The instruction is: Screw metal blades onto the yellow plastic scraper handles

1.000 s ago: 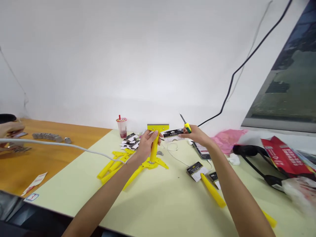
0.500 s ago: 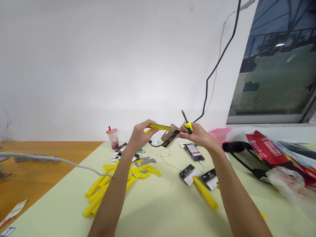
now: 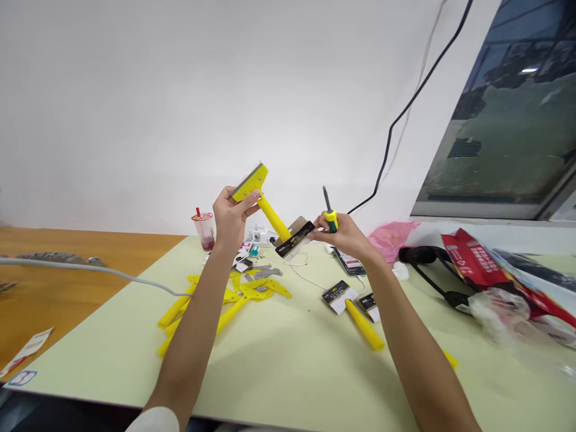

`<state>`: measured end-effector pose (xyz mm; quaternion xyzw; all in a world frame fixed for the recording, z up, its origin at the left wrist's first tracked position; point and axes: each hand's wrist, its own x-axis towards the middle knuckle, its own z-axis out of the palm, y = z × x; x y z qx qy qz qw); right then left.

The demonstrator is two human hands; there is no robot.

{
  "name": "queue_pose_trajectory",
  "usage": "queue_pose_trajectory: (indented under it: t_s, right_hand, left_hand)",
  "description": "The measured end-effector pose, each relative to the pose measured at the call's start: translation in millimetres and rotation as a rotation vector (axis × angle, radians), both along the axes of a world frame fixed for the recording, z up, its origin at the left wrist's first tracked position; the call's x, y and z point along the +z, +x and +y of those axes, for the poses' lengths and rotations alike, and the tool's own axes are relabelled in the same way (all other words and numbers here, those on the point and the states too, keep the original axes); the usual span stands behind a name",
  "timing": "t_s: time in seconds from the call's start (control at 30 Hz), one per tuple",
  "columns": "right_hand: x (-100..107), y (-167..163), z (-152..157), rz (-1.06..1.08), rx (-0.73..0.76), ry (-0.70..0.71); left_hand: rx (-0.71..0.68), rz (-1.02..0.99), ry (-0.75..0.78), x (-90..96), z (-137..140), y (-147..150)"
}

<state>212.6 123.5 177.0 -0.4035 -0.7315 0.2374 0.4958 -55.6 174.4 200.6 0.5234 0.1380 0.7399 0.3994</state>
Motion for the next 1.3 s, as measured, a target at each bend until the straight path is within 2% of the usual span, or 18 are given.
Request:
queue_pose_trajectory:
  t_s: [0.2, 0.33, 0.43, 0.73, 0.93, 1.1, 1.3]
  right_hand:
    - [-7.7, -17.2, 6.8, 0.124, 0.003, 0.092]
    - [-7.0, -19.2, 6.1, 0.159, -0.086, 0.166]
    - [-4.9, -15.6, 3.7, 0.168, -0.115, 0.201]
    - [-0.5, -7.4, 0.0, 0.153, -0.130, 0.158]
    - [0.6, -4.7, -2.1, 0.146, -0.107, 0.168]
    - [0.2, -13.1, -4.8, 0.158, -0.067, 0.141]
    - [-1.6, -24.3, -5.9, 0.148, -0.071, 0.179]
  left_hand:
    - [-0.130, -0.096, -0.067, -5.8, 8.8, 1.5]
    - [-0.151, -0.072, -0.081, -9.5, 11.3, 4.4]
    - [-0.153, -0.007, -0.076, -11.4, 13.8, 3.5]
    - [-0.046, 0.292, -0.153, -12.5, 21.0, -17.3]
    - [-0.059, 0.434, -0.165, -13.8, 21.3, -28.3]
    - [-0.095, 0.518, -0.136, -12.7, 12.7, -19.4]
    - [-0.171, 0.680, -0.065, -16.1, 1.1, 0.7]
